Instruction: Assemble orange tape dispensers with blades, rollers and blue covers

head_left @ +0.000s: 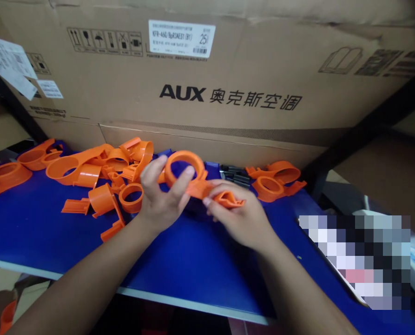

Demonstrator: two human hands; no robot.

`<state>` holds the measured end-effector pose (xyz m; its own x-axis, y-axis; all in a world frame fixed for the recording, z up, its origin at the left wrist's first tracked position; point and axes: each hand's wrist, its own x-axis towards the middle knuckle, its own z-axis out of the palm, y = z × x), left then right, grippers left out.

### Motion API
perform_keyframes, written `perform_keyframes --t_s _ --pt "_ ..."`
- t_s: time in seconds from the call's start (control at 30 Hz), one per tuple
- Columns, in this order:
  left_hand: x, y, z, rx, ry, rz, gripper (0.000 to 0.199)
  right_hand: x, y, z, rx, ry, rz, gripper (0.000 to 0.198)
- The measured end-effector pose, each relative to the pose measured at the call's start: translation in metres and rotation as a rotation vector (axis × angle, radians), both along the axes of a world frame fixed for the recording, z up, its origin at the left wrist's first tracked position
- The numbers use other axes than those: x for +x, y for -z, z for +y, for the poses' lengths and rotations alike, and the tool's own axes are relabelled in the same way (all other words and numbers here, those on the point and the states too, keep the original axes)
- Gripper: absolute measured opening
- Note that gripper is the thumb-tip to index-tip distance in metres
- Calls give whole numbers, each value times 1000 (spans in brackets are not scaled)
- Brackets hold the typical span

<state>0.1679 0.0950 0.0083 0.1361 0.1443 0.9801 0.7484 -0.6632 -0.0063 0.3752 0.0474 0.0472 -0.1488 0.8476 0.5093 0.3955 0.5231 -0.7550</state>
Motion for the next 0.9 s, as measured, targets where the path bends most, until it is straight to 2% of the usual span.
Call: perform_keyframes --t_s 0.07,0.1,0.17,0.2,0.23,0.3,0.43,0.53,0.63,0.73,0.9 --pt "9 -5 -4 -117 22 -92 59 17 -1 8 93 170 96 13" --pt "14 -8 -6 -247 31 -64 49 27 -2 13 142 283 139 11" --pt "29 -13 -8 -568 28 125 27 45 -2 22 235 540 233 9" --pt "38 -16 -7 -707 17 240 24 53 -2 27 281 656 277 7" --pt "48 -18 -5 -810 0 340 25 59 -2 31 310 725 303 5" --pt "71 -21 2 -901 -45 432 26 66 1 36 365 822 306 4" --pt "112 -25 20 -1012 -172 491 30 64 7 40 438 849 197 8" --pt "130 -26 30 -1094 -236 523 23 58 10 39 468 820 142 8" --pt "135 -25 35 -1175 -265 554 21 53 11 38 468 802 105 8" --pt "134 -27 36 -1244 -275 551 32 51 11 37 458 785 89 7" --pt "127 -38 40 -1302 -230 461 29 46 13 37 432 737 98 7"
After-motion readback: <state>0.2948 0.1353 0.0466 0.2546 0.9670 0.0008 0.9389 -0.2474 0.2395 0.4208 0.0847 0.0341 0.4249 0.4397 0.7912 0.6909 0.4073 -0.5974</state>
